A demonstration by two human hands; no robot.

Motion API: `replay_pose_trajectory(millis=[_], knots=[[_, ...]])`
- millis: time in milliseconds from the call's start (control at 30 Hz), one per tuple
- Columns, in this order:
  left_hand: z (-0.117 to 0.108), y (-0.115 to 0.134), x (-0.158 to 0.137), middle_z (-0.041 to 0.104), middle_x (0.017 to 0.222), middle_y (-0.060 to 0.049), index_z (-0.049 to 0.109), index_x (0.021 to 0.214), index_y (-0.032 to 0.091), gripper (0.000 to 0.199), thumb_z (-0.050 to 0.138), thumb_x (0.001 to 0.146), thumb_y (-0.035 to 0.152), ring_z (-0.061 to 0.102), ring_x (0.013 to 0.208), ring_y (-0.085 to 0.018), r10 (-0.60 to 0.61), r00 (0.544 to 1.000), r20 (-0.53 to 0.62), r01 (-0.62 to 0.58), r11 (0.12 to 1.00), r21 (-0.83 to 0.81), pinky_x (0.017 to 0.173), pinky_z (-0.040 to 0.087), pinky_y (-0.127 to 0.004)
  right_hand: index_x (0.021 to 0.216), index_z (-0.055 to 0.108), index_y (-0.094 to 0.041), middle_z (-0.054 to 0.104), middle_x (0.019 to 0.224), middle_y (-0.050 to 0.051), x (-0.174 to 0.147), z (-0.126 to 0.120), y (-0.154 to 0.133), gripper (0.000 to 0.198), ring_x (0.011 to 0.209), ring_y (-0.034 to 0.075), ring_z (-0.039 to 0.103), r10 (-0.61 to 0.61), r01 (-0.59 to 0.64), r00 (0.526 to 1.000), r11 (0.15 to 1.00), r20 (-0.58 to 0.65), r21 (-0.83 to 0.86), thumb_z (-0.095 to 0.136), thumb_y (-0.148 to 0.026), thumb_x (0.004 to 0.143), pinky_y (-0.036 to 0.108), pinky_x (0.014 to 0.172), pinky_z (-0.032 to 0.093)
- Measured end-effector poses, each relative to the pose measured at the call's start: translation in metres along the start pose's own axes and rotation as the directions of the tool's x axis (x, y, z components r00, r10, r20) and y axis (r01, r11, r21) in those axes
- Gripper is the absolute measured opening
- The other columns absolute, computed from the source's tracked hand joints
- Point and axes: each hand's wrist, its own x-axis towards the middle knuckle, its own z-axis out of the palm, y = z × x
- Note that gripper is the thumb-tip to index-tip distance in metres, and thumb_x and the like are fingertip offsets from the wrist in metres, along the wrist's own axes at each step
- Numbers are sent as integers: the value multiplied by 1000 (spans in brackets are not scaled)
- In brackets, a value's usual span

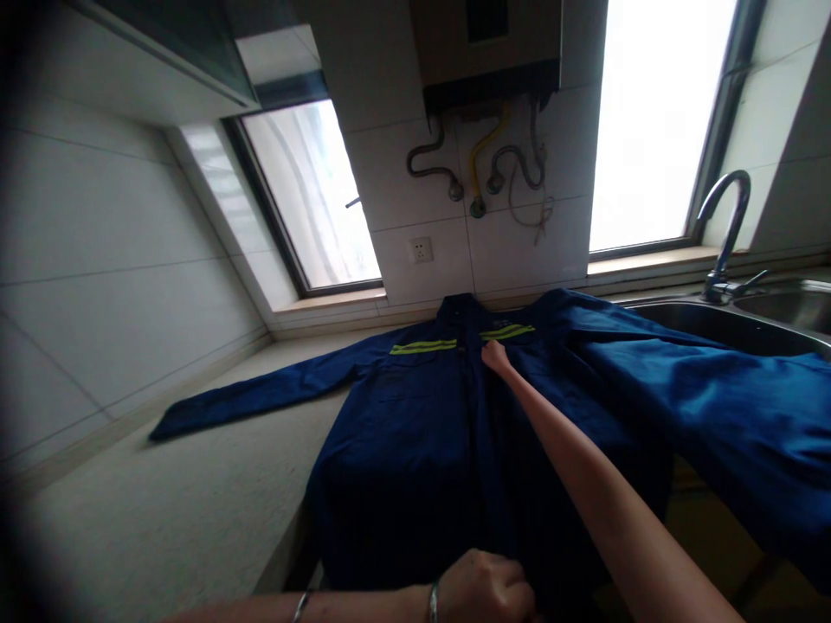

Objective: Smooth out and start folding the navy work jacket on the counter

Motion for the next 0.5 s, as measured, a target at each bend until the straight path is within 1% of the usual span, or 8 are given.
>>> replay_pose_trajectory(millis=[100, 200, 233, 300, 367, 400, 467, 500], knots=[[13, 1, 3, 61, 58, -2, 60, 67, 16, 31, 56, 81, 44, 60, 49, -15, 35, 999, 41, -37, 997, 60, 31, 29, -21, 102, 60, -6, 62, 99, 19, 4, 6, 4, 28, 98, 24, 59, 8, -7, 1000, 998, 15, -61, 41, -24, 93, 31, 80, 43], [14, 2, 2, 62, 61, -3, 60, 69, 16, 32, 55, 82, 45, 60, 51, -15, 25, 997, 76, -29, 998, 51, 32, 29, -20, 112, 56, -7, 60, 106, 22, 5, 13, 7, 30, 102, 28, 57, -4, 5, 1000, 994, 6, -106, 38, -22, 93, 34, 83, 40], [12, 2, 1, 63, 62, -3, 60, 69, 16, 32, 56, 81, 45, 60, 52, -14, 28, 996, 81, -28, 1000, 3, 34, 31, -19, 113, 55, -7, 60, 106, 21, 6, 14, 8, 30, 102, 28, 57, -7, 8, 1000, 993, 6, -114, 38, -22, 93, 34, 83, 40], [2, 1, -2, 64, 66, -2, 60, 73, 16, 27, 58, 80, 42, 59, 54, -11, 0, 999, 42, 9, 980, -197, 40, 35, -16, 113, 55, -8, 61, 106, 20, 10, 16, 10, 30, 101, 26, 57, -12, 13, 1000, 993, 8, -116, 38, -23, 93, 32, 82, 40], [-13, -3, -6, 64, 68, 0, 58, 83, 16, 21, 54, 83, 36, 56, 55, -8, -183, 982, -53, 139, 880, -455, 45, 37, -14, 113, 55, -9, 61, 105, 19, 15, 15, 15, 31, 99, 24, 58, -18, 18, 1000, 994, 5, -104, 38, -25, 93, 29, 81, 40], [-21, -7, -7, 63, 68, 1, 57, 86, 15, 21, 49, 86, 35, 55, 54, -7, -320, 944, -76, 223, 792, -568, 46, 38, -14, 113, 56, -9, 62, 104, 18, 18, 14, 17, 31, 99, 22, 58, -23, 22, 1000, 995, 0, -94, 38, -26, 93, 27, 80, 40], [-37, -20, -9, 60, 62, 1, 55, 83, 14, 34, 30, 92, 36, 53, 50, -7, -560, 829, -4, 394, 588, -706, 45, 38, -15, 110, 58, -8, 63, 103, 16, 24, 12, 23, 31, 99, 20, 58, -38, 37, 999, 997, -13, -72, 38, -25, 93, 23, 80, 39], [-44, -28, -10, 58, 59, 0, 54, 77, 14, 42, 22, 93, 36, 53, 47, -8, -609, 787, 93, 474, 502, -723, 44, 38, -16, 108, 60, -8, 64, 103, 16, 26, 11, 26, 30, 99, 19, 58, -48, 46, 999, 997, -20, -61, 40, -24, 92, 22, 80, 39]])
